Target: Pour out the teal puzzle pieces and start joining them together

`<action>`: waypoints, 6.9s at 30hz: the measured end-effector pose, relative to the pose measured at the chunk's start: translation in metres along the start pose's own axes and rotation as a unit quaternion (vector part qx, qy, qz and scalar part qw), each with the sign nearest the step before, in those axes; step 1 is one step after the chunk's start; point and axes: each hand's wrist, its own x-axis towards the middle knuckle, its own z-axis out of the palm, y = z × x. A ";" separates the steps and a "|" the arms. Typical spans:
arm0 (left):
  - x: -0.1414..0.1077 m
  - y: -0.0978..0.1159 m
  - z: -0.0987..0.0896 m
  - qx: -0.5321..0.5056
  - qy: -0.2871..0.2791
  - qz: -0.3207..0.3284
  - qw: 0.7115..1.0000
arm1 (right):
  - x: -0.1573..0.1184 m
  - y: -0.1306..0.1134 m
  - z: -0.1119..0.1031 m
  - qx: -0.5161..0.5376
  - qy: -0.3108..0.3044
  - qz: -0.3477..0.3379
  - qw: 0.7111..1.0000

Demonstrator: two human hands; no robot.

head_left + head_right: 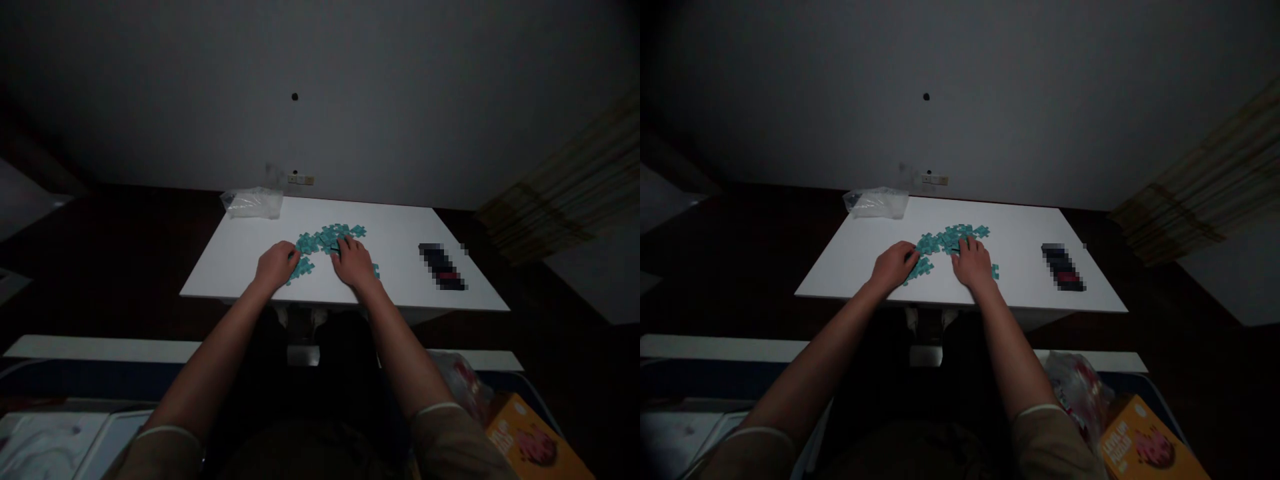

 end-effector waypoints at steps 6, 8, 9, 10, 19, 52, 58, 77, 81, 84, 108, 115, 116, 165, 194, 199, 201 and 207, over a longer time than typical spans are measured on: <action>-0.001 0.005 0.011 0.020 0.039 -0.029 0.999 | 0.009 -0.040 0.016 0.040 -0.024 -0.037 0.998; 0.005 0.009 0.016 -0.005 0.044 -0.024 0.999 | 0.010 -0.050 0.012 0.046 -0.043 -0.032 0.998; 0.010 0.012 0.019 -0.022 0.051 -0.022 0.998 | 0.009 -0.053 0.009 0.049 -0.049 -0.033 0.997; 0.015 0.014 0.021 -0.043 0.058 -0.021 0.997 | 0.007 -0.056 0.005 0.053 -0.052 -0.039 0.996; 0.051 0.022 0.034 -0.059 -0.029 0.045 0.997 | -0.019 -0.053 -0.008 0.026 -0.069 -0.087 0.993; 0.000 0.040 0.022 0.029 -0.106 0.037 0.993 | -0.039 0.035 -0.012 0.025 -0.001 0.006 1.000; 0.017 0.032 0.021 0.043 -0.056 0.045 0.997 | -0.040 0.044 -0.013 0.073 -0.011 -0.074 0.995; -0.018 -0.084 -0.012 -0.206 0.120 -0.022 0.971 | -0.016 -0.053 0.028 0.161 -0.007 -0.154 0.975; -0.024 -0.090 -0.013 -0.317 0.193 -0.097 0.923 | -0.022 -0.050 0.025 0.181 0.023 -0.140 0.973; -0.025 -0.088 -0.014 -0.348 0.236 -0.127 0.898 | -0.026 -0.046 0.021 0.188 0.051 -0.129 0.972; -0.036 -0.102 -0.032 -0.291 0.179 -0.162 0.926 | -0.027 -0.043 0.016 0.227 0.107 -0.027 0.968; -0.072 -0.110 -0.046 -0.100 0.010 -0.030 0.995 | -0.020 -0.036 0.028 0.185 0.111 -0.041 0.976; -0.072 -0.107 -0.045 -0.087 0.008 -0.023 0.996 | -0.020 -0.035 0.029 0.180 0.107 -0.043 0.977; -0.061 -0.088 -0.040 -0.187 0.140 -0.065 0.970 | -0.017 -0.043 0.024 0.260 0.108 0.027 0.959; -0.106 -0.091 -0.038 0.086 0.119 -0.202 0.968 | -0.022 -0.040 0.021 0.290 0.110 0.028 0.950; -0.088 -0.088 -0.038 0.063 0.101 -0.188 0.975 | -0.023 -0.040 0.021 0.292 0.109 0.026 0.950; -0.074 -0.079 -0.035 0.055 0.091 -0.155 0.982 | -0.023 -0.041 0.020 0.290 0.106 0.027 0.951; -0.045 -0.051 -0.018 0.058 0.074 -0.096 0.991 | -0.022 -0.042 0.018 0.282 0.102 0.035 0.953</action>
